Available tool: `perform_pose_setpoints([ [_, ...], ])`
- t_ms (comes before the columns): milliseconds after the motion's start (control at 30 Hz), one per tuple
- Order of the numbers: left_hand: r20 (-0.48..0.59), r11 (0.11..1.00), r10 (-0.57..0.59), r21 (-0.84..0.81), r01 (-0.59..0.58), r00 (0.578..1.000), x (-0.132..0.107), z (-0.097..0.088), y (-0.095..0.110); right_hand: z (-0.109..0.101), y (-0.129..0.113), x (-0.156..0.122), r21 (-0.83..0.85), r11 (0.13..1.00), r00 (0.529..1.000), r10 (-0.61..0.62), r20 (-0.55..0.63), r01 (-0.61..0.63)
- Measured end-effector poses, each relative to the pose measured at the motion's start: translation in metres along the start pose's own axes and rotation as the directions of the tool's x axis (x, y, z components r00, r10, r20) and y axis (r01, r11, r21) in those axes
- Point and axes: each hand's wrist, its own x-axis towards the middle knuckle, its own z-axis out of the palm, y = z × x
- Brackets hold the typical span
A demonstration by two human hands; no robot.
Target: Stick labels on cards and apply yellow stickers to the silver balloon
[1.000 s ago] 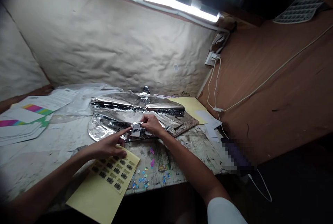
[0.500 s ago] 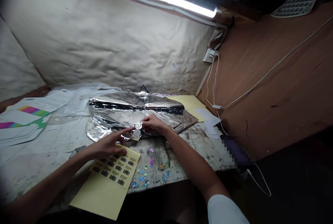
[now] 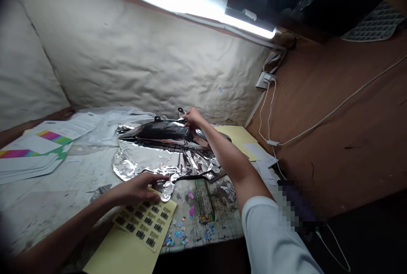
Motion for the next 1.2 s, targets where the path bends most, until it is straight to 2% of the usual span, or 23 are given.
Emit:
perform_pose_setpoints([
  [100,0.011,1.0,-0.015,-0.02,0.015,1.0,0.0,0.0,-0.002,0.008,-0.008,0.027,-0.075,0.997,0.989,-0.029,-0.144,0.019],
  [200,-0.019,1.0,-0.021,-0.012,0.02,1.0,-0.002,0.001,-0.003,0.028,-0.001,0.031,-0.118,0.993,0.979,-0.056,-0.198,0.033],
  [333,-0.04,1.0,-0.002,-0.013,0.001,0.999,-0.003,0.001,-0.006,0.049,0.016,0.017,-0.109,0.991,0.975,-0.094,-0.204,0.072],
  [400,-0.048,0.999,0.017,-0.049,-0.02,0.999,-0.004,-0.002,-0.007,0.053,0.021,0.007,-0.088,0.991,0.973,-0.112,-0.2,0.096],
  [500,-0.13,0.983,0.026,-0.176,-0.049,0.991,-0.006,-0.011,-0.005,0.055,0.021,-0.017,-0.052,0.99,0.974,-0.138,-0.177,0.131],
  [533,-0.177,0.97,0.016,-0.236,-0.059,0.984,-0.007,-0.014,-0.003,0.056,0.02,-0.03,-0.029,0.988,0.978,-0.155,-0.142,0.152],
  [600,-0.273,0.93,-0.019,-0.358,-0.083,0.962,-0.007,-0.02,-0.001,0.057,0.016,-0.064,0.072,0.975,0.977,-0.212,0.01,0.211],
  [633,-0.322,0.912,-0.039,-0.399,-0.099,0.946,-0.007,-0.023,0.0,0.057,0.015,-0.084,0.195,0.951,0.953,-0.269,0.136,0.241],
  [667,-0.376,0.901,-0.051,-0.417,-0.12,0.925,-0.007,-0.024,0.001,0.057,0.014,-0.106,0.323,0.916,0.907,-0.328,0.265,0.237],
  [700,-0.428,0.898,-0.058,-0.417,-0.14,0.902,-0.007,-0.025,0.002,0.057,0.014,-0.127,0.401,0.893,0.864,-0.358,0.354,0.205],
  [733,-0.469,0.9,-0.062,-0.407,-0.154,0.881,-0.006,-0.025,0.002,0.057,0.014,-0.146,0.44,0.882,0.845,-0.36,0.397,0.169],
  [800,-0.508,0.909,-0.063,-0.385,-0.161,0.859,-0.006,-0.024,0.003,0.057,0.017,-0.177,0.481,0.872,0.861,-0.313,0.401,0.092],
  [900,-0.484,0.91,-0.066,-0.387,-0.146,0.873,-0.005,-0.02,0.004,0.059,0.022,-0.201,0.527,0.85,0.926,-0.207,0.314,0.012],
  [1067,-0.403,0.902,-0.051,-0.412,-0.131,0.914,-0.003,-0.018,0.002,0.067,0.027,-0.209,0.588,0.804,0.964,-0.074,0.254,-0.093],
  [1200,-0.426,0.94,-0.035,-0.322,-0.115,0.904,-0.002,-0.019,-0.001,0.074,0.029,-0.211,0.611,0.787,0.972,-0.067,0.227,-0.089],
])
